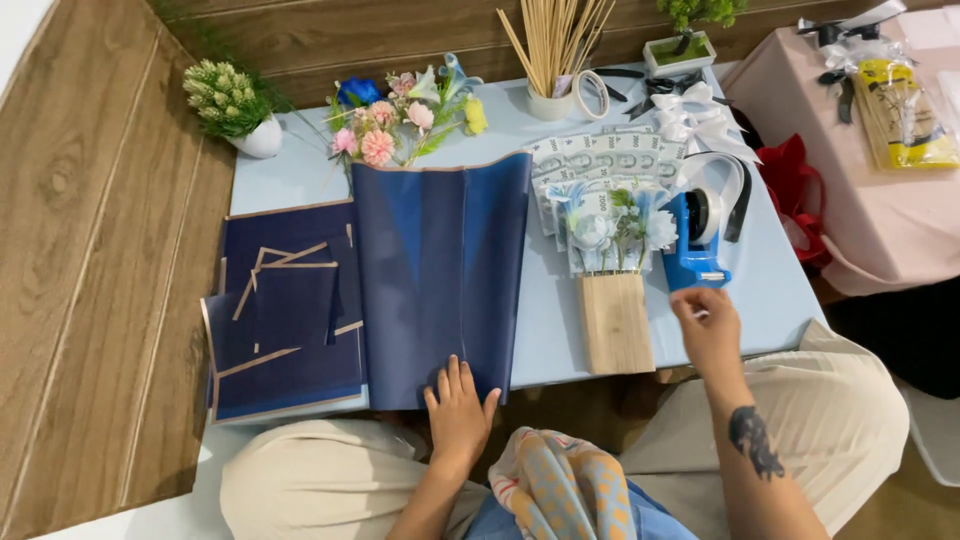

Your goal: The person wraps a bouquet of artificial flowers and banknotes in blue paper. They fold the paper around the bouquet, secure it with tape, and adjust the wrapping to create a neat presentation.

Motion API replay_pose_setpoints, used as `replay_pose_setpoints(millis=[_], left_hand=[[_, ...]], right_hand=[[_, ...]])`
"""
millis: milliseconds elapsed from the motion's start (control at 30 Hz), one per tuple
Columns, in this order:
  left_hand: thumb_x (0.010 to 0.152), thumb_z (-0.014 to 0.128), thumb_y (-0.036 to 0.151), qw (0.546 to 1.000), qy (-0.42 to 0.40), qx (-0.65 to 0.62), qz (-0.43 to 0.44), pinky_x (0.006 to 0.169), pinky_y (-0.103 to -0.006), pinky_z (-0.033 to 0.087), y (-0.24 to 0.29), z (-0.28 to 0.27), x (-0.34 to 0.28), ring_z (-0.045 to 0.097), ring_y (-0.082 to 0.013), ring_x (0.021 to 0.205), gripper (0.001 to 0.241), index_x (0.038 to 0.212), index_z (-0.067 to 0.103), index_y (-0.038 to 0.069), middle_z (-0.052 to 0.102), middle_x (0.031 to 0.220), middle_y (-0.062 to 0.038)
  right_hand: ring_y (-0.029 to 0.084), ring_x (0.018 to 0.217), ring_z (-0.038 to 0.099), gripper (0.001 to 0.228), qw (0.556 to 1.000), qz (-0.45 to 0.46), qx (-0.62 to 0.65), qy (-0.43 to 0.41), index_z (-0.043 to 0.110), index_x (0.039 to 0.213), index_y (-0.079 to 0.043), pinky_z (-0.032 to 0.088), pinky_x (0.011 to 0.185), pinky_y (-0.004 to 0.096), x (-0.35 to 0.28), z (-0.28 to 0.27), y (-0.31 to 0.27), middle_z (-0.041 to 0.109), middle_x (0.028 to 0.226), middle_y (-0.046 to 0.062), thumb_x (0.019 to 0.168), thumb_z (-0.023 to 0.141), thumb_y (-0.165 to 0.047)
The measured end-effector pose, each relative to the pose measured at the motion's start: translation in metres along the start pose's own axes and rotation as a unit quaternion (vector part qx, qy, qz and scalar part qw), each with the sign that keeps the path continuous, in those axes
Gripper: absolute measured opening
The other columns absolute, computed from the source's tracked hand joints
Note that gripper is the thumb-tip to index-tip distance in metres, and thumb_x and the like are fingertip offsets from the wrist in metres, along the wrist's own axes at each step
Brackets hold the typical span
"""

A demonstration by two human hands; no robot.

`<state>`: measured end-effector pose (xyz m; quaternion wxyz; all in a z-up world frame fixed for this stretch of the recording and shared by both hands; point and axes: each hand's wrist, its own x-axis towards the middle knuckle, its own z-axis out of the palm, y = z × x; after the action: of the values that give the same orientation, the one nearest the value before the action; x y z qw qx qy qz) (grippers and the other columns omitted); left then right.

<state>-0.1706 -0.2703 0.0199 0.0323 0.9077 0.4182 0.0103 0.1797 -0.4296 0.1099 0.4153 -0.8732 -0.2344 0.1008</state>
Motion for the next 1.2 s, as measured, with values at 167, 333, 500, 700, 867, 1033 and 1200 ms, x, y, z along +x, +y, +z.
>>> replay_pose_setpoints(millis=[167, 333, 500, 700, 867, 1033, 1200], left_hand=[[0.099, 0.042, 0.061, 1.000, 0.026, -0.017, -0.002, 0.108, -0.0565, 0.036, 0.001, 0.003, -0.005, 0.043, -0.0315, 0.139, 0.075, 0.145, 0.045, 0.002, 0.041, 0.157, -0.014], [0.097, 0.042, 0.066, 0.998, 0.051, 0.026, -0.020, 0.105, -0.0547, 0.039, 0.000, 0.007, -0.011, 0.049, -0.0358, 0.126, 0.076, 0.147, 0.046, 0.009, 0.052, 0.138, -0.018], [0.096, 0.043, 0.064, 0.998, 0.048, 0.035, 0.010, 0.106, -0.0591, 0.036, -0.006, 0.001, -0.021, 0.050, -0.0304, 0.125, 0.077, 0.150, 0.043, 0.009, 0.054, 0.139, -0.010], [0.095, 0.051, 0.051, 0.997, -0.054, -0.016, 0.048, 0.113, -0.0658, 0.020, -0.024, 0.000, -0.028, 0.036, -0.0285, 0.142, 0.073, 0.152, 0.036, 0.006, 0.036, 0.160, -0.009], [0.096, 0.049, 0.052, 0.992, -0.116, -0.007, 0.039, 0.115, -0.0660, 0.015, -0.019, -0.006, -0.025, 0.028, -0.0302, 0.146, 0.077, 0.154, 0.029, 0.004, 0.025, 0.164, -0.011], [0.094, 0.054, 0.050, 0.993, -0.105, -0.012, 0.051, 0.116, -0.0672, 0.014, -0.020, -0.005, -0.029, 0.028, -0.0320, 0.147, 0.075, 0.150, 0.034, 0.003, 0.025, 0.164, -0.015], [0.091, 0.061, 0.048, 0.996, -0.046, -0.037, 0.064, 0.115, -0.0684, 0.015, -0.022, 0.000, -0.033, 0.030, -0.0335, 0.146, 0.078, 0.148, 0.036, 0.002, 0.027, 0.163, -0.016]], right_hand=[[0.020, 0.099, 0.065, 0.029, 0.942, -0.220, 0.141, -0.212, 0.059, 0.127, -0.014, 0.052, 0.085, 0.032, -0.044, 0.104, -0.104, 0.065, 0.113, 0.008, 0.099, 0.055, -0.008], [0.020, 0.116, 0.066, 0.047, 0.803, -0.157, 0.329, -0.472, 0.042, 0.146, -0.013, 0.053, 0.094, 0.031, -0.044, 0.235, -0.095, 0.069, 0.116, 0.012, 0.102, 0.046, 0.004], [0.019, 0.091, 0.065, 0.043, 0.839, 0.051, 0.225, -0.493, 0.040, 0.131, -0.015, 0.052, 0.086, 0.031, -0.042, 0.252, -0.103, 0.073, 0.109, 0.012, 0.092, 0.039, 0.003], [0.017, 0.082, 0.064, 0.024, 0.865, 0.035, 0.227, -0.447, 0.049, 0.116, -0.013, 0.053, 0.079, 0.029, -0.047, 0.251, -0.100, 0.075, 0.098, 0.011, 0.095, 0.048, -0.002], [0.016, 0.056, 0.051, 0.014, 0.771, 0.290, 0.361, -0.438, 0.063, 0.108, -0.008, 0.041, 0.052, 0.027, -0.091, 0.205, -0.131, 0.051, 0.067, 0.005, 0.101, 0.054, -0.017], [0.010, 0.048, 0.030, 0.025, 0.695, 0.400, 0.408, -0.437, 0.063, 0.119, -0.008, 0.026, 0.043, 0.023, -0.122, 0.194, -0.123, 0.034, 0.057, -0.001, 0.105, 0.047, -0.021], [0.011, 0.046, 0.028, 0.025, 0.701, 0.388, 0.411, -0.434, 0.061, 0.120, -0.009, 0.024, 0.041, 0.024, -0.128, 0.195, -0.114, 0.033, 0.057, -0.002, 0.103, 0.045, -0.019]])
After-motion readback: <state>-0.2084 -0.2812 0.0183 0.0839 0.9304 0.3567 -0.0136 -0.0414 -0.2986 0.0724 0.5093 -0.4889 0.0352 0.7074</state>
